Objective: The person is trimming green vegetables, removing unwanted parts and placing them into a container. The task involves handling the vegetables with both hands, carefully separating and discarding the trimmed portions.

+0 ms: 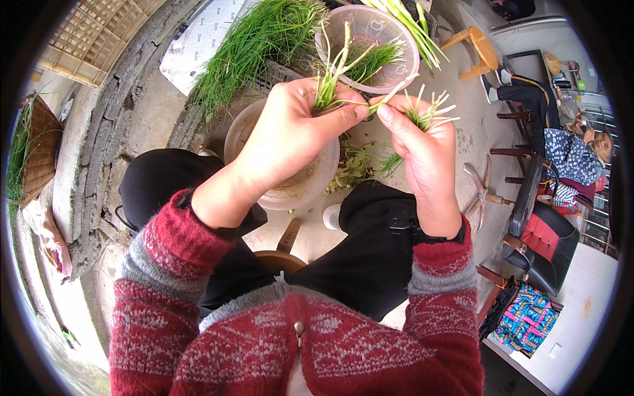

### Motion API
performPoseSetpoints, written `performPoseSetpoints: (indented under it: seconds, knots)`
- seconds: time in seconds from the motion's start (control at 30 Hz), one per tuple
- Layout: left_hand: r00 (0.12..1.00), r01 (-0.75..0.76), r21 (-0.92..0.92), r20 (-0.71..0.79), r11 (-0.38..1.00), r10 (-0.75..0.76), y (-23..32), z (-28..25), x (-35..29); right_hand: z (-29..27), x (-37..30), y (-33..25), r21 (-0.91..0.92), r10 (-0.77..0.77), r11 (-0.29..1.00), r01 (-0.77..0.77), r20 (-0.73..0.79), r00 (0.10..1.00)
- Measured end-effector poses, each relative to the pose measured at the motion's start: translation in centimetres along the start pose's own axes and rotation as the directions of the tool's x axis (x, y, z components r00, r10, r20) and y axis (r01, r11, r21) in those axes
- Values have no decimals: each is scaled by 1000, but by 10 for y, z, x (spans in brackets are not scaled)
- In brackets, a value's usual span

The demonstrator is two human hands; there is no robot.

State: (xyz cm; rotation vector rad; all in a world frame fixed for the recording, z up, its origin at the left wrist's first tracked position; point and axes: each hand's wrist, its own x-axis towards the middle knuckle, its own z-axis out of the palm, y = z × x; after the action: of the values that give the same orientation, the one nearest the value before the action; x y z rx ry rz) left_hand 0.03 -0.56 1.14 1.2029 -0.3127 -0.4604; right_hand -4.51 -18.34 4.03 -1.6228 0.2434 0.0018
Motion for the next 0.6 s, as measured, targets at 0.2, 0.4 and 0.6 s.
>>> performPoseSetpoints:
  seconds: [0.2, 0.4, 0.6]
  knots:
    - [999, 43, 25, 0, 999, -43, 5, -2, -1, -3, -1, 1, 17, 22, 1000, -22, 11, 1000]
    - [990, 139, 22, 14, 990, -139, 14, -2, -2, -7, 1, -2, 113, 88, 989, -97, 79, 993]
    - [982, 179, 71, 45, 981, -183, 14, -6, -2, -9, 1, -1, 114, 6, 993, -4, -15, 1000]
